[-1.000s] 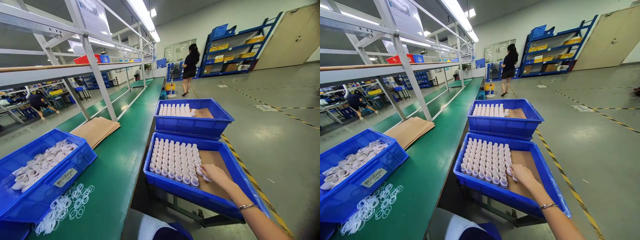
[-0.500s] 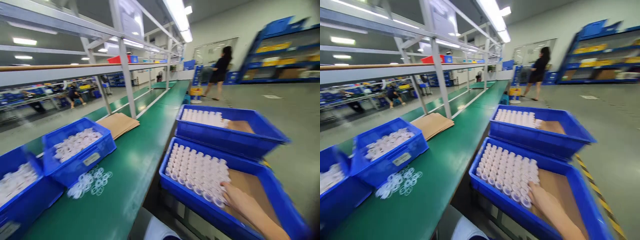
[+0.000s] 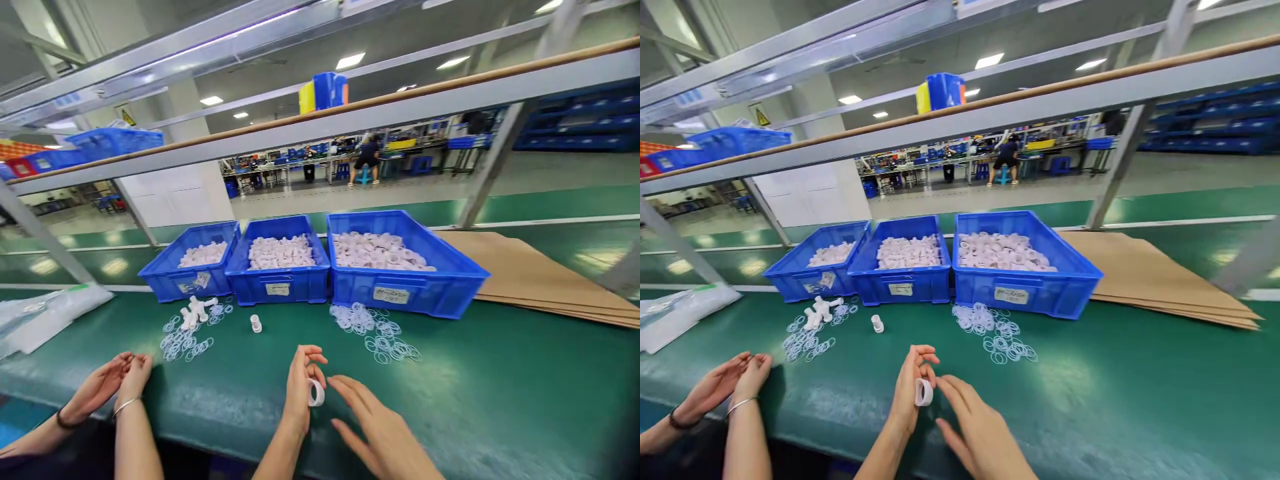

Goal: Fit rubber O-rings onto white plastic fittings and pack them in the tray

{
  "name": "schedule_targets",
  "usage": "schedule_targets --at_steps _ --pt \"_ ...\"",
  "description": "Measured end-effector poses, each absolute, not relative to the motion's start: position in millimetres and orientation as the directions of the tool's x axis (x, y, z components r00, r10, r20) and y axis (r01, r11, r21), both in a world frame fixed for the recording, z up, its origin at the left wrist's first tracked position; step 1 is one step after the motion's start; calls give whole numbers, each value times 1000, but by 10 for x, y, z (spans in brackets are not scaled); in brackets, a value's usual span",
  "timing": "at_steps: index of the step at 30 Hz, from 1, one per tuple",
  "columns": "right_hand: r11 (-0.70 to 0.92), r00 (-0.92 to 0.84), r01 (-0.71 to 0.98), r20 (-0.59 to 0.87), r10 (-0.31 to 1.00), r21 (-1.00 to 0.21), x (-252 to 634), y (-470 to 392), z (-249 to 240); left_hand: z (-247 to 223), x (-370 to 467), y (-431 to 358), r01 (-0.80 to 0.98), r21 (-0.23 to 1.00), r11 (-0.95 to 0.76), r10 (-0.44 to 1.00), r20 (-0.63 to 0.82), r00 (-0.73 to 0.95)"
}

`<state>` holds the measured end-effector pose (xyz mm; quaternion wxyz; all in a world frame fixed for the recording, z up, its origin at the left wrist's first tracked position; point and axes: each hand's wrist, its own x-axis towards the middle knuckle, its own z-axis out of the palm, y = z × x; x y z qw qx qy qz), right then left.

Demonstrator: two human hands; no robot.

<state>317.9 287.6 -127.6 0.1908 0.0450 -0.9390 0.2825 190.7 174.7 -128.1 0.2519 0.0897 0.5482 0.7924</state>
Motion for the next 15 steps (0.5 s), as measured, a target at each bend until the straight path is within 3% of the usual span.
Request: schedule_targets --at_steps 3,6,10,12,15 --pt "817 -912 -333 380 -152 -470 2799 2587 -1160 -1234 1981 1637 -329 908 -261 473 -177 -863" --pt "782 -911 -351 381 -159 -515 2714 2585 -1222 -1249 1880 1519 -252 951 -178 475 -141 -869" --pt "748 -944 -215 330 5 -628 2859 2778 -1319 -1220 1539 1305 173 980 102 203 150 -968" --pt "721 -969 -66 216 118 -689 2992 2912 -1358 -1177 1342 1203 226 957 184 125 206 -971" --pt "627 -966 123 51 252 -769 3219 3121 -1425 -1165 1131 1173 229 951 206 160 198 -967"
